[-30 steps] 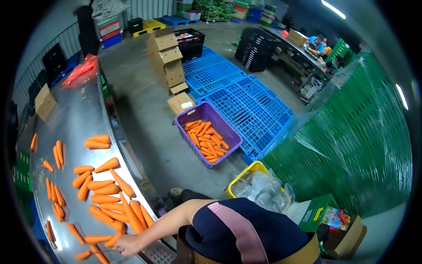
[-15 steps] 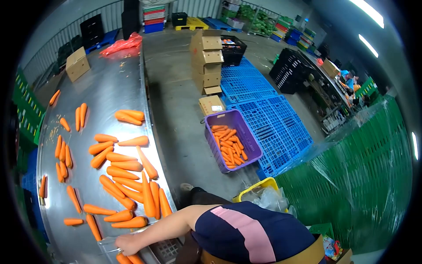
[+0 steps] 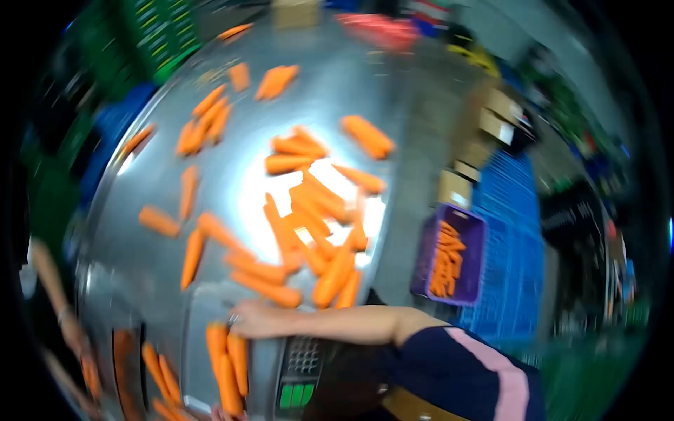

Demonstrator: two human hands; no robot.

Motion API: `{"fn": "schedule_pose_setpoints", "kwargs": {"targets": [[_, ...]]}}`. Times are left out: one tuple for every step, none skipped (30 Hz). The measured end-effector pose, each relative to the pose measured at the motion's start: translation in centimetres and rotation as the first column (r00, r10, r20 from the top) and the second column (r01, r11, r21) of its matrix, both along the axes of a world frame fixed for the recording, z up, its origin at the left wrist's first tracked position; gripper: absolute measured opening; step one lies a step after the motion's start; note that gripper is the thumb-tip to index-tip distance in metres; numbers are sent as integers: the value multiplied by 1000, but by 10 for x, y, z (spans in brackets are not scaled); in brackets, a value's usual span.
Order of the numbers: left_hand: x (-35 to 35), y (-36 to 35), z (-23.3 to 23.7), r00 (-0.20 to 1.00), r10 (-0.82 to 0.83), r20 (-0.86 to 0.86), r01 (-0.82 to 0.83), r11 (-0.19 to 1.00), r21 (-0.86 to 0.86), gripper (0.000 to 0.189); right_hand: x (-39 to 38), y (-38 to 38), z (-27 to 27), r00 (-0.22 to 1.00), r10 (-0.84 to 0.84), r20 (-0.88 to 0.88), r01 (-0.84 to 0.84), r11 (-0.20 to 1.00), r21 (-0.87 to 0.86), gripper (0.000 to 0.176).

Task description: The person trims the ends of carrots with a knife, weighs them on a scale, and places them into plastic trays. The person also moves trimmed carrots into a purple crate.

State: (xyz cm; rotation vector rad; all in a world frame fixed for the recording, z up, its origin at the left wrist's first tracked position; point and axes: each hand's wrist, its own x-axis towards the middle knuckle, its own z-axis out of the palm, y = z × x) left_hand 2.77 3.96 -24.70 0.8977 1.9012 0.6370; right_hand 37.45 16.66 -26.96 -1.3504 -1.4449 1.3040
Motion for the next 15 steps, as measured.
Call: {"fn": "schedule_pose_setpoints", "kwargs": {"targets": [[9,11,-7,998,-4,70,-5,992,124,42,0,5,-6,999,25,45,-27,999,41,29],[8,17,-11,995,-17,100,-9,968,250,31,-2,13,-2,997,14,72,-22,994,106,28],[8,26,-14,989,-26,146,-28,935,354,21,-1,24,5,999,18,51,-22,998,63,28],[-9,32,-23,990,-121,-67,139,881,453,20,-3,37,17,999,3,37,-4,1000,17,28],[-14,43,-22,980,-135,-143,188,860,474,19,-2,53,39,998,25,49,-24,999,-22,27],[-17,62,-15,978,-125,-168,192,855,482,19,-4,69,53,997,32,70,-28,998,-61,26],[-21,83,-9,983,-104,-151,166,858,486,18,-11,83,50,999,14,42,-13,1000,-18,24],[-22,104,-3,993,-74,-89,108,868,484,17,-19,98,48,1000,-17,18,17,1000,22,23],[2,129,24,986,48,160,-118,880,461,18,-25,116,49,999,-32,12,31,995,90,21],[-10,148,16,988,73,135,-129,870,476,18,-29,136,54,999,16,49,-19,998,64,20],[-18,167,13,992,73,106,-114,876,469,18,-32,156,54,996,60,63,-60,998,2,25],[-23,188,13,994,73,77,-100,882,461,18,-36,175,53,992,101,74,-96,994,-60,31],[-25,208,14,998,45,47,-60,900,431,18,-41,192,48,991,104,82,-100,994,-45,31],[-21,228,23,1000,12,22,-19,917,398,19,-45,209,36,990,103,93,-100,994,-33,30],[-17,240,17,999,-8,34,-6,917,398,19,-49,225,20,989,97,108,-96,995,-22,30]]}}
